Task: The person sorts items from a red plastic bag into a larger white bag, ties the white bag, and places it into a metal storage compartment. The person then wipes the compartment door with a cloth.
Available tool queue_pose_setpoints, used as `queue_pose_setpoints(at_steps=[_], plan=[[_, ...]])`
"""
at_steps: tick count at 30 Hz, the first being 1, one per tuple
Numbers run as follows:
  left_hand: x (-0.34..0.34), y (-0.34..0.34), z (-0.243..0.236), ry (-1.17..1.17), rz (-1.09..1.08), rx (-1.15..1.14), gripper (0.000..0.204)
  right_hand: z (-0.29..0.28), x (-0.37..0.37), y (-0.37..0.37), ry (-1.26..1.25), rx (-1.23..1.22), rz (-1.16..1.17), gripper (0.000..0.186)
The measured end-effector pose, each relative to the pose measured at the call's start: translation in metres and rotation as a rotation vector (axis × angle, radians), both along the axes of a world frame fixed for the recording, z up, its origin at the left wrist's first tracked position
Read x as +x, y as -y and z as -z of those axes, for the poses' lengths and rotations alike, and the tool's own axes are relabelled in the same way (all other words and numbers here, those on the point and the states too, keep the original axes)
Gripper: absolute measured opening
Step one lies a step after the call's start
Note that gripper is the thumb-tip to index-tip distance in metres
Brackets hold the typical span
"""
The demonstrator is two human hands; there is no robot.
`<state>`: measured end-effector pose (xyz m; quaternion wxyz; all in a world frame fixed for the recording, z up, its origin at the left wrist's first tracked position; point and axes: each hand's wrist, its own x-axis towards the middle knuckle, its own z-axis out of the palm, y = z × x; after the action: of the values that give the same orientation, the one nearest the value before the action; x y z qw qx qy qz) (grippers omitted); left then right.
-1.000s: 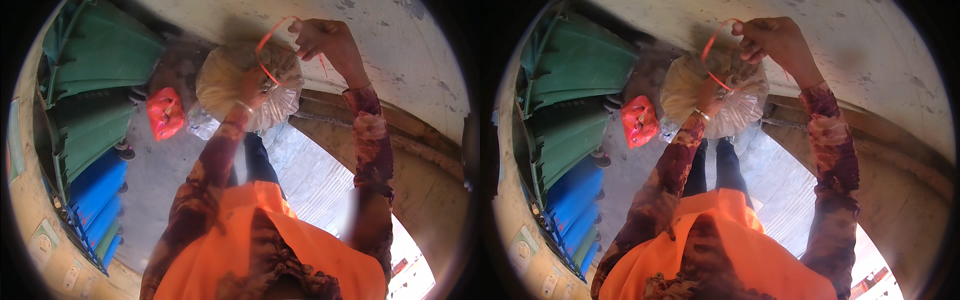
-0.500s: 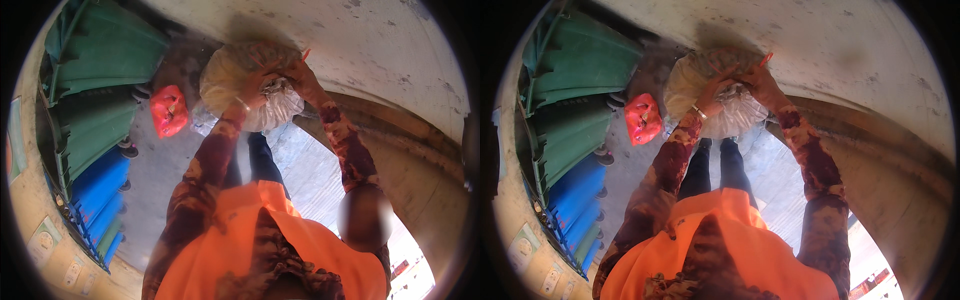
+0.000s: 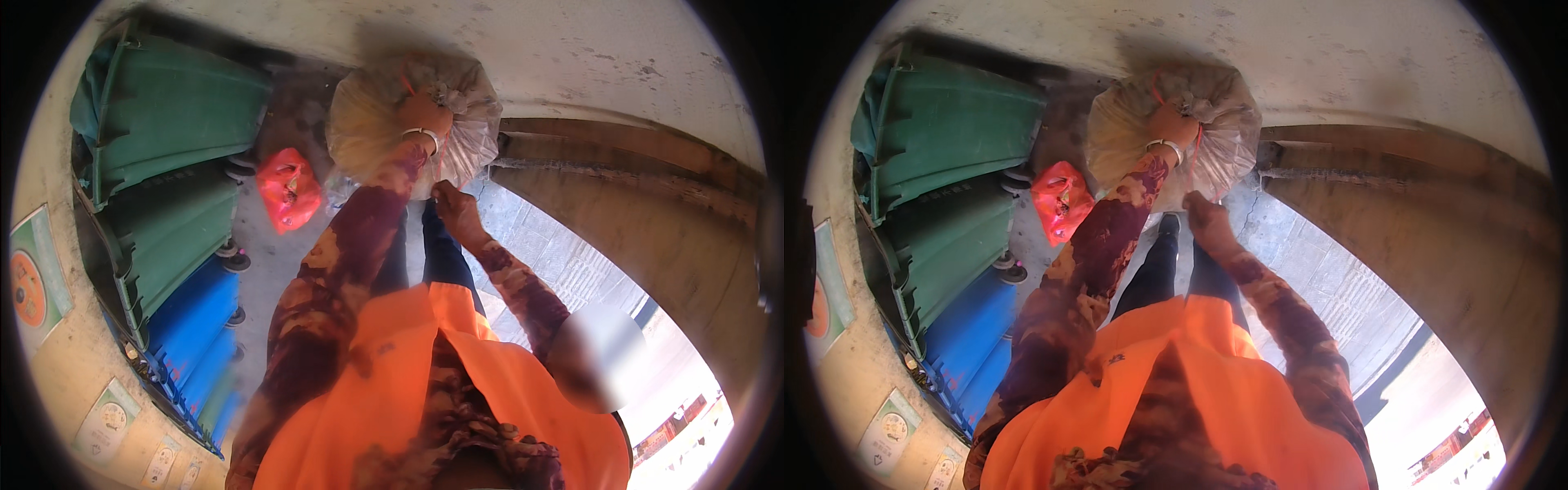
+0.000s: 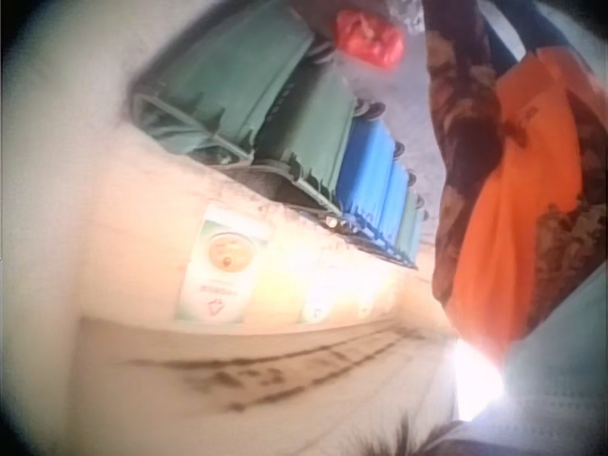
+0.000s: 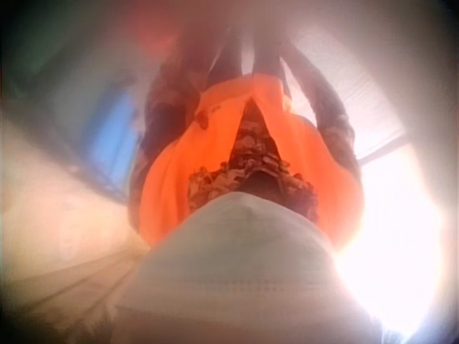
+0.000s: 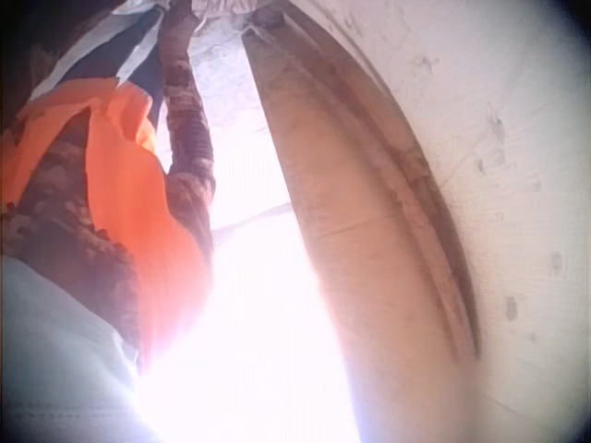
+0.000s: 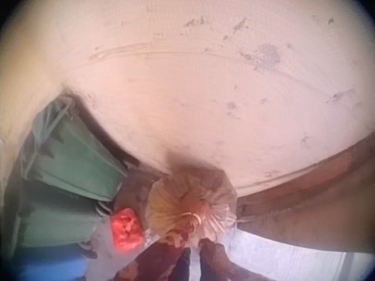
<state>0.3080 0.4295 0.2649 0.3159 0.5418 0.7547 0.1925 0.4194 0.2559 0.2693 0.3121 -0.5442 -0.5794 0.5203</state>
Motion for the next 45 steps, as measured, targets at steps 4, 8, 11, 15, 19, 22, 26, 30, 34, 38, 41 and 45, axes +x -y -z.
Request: queue_pose_setpoints(at_steps=[4, 8, 11, 15, 19, 22, 26, 30, 34, 38, 41, 45], plan=[[0.034, 0.003, -0.032, -0.208, -0.016, -0.075, 0.036, 0.039, -0.123, -0.05, -0.234, -0.208, 0.149, 0.024], [0.025, 0.028, -0.011, -0.305, 0.032, 0.254, 0.05, -0.002, -0.174, -0.078, -0.766, -0.58, 0.221, 0.049], [0.02, 0.034, 0.017, -0.329, 0.218, 0.467, 0.057, 0.027, -0.172, -0.04, -0.536, -0.224, -0.029, 0.055], [0.015, 0.037, 0.025, -0.299, 0.292, 0.523, 0.059, 0.044, -0.066, 0.03, 0.072, 0.074, -0.709, 0.029], [0.006, 0.045, 0.029, -0.269, 0.279, 0.569, 0.045, -0.067, 0.022, -0.058, 0.323, -0.401, -0.576, 0.013], [0.011, 0.042, 0.03, -0.327, 0.29, 0.564, 0.033, -0.087, -0.002, -0.12, 0.316, 0.492, -0.386, 0.019], [0.01, 0.045, 0.032, -0.427, 0.37, 0.539, 0.03, -0.09, -0.072, -0.134, 0.964, 0.618, -0.415, 0.02], [0.007, 0.056, 0.049, -0.145, 0.376, 0.566, 0.039, -0.012, -0.08, -0.203, 0.317, 0.11, -0.667, 0.016], [-0.007, 0.059, 0.017, -0.347, 0.589, 0.65, 0.041, 0.0, -0.069, -0.248, -0.092, -0.631, -0.496, 0.019], [-0.028, 0.054, 0.007, -0.19, 0.622, 0.79, 0.034, 0.006, -0.028, -0.284, -0.171, -0.699, -0.527, 0.014], [-0.048, 0.06, -0.013, -0.141, 0.565, 0.802, 0.04, -0.007, -0.008, -0.265, -0.279, -0.704, -0.394, 0.014], [-0.066, 0.075, -0.009, 0.011, 0.487, 0.598, 0.042, -0.005, 0.033, -0.241, -0.431, -0.752, -0.253, 0.018]])
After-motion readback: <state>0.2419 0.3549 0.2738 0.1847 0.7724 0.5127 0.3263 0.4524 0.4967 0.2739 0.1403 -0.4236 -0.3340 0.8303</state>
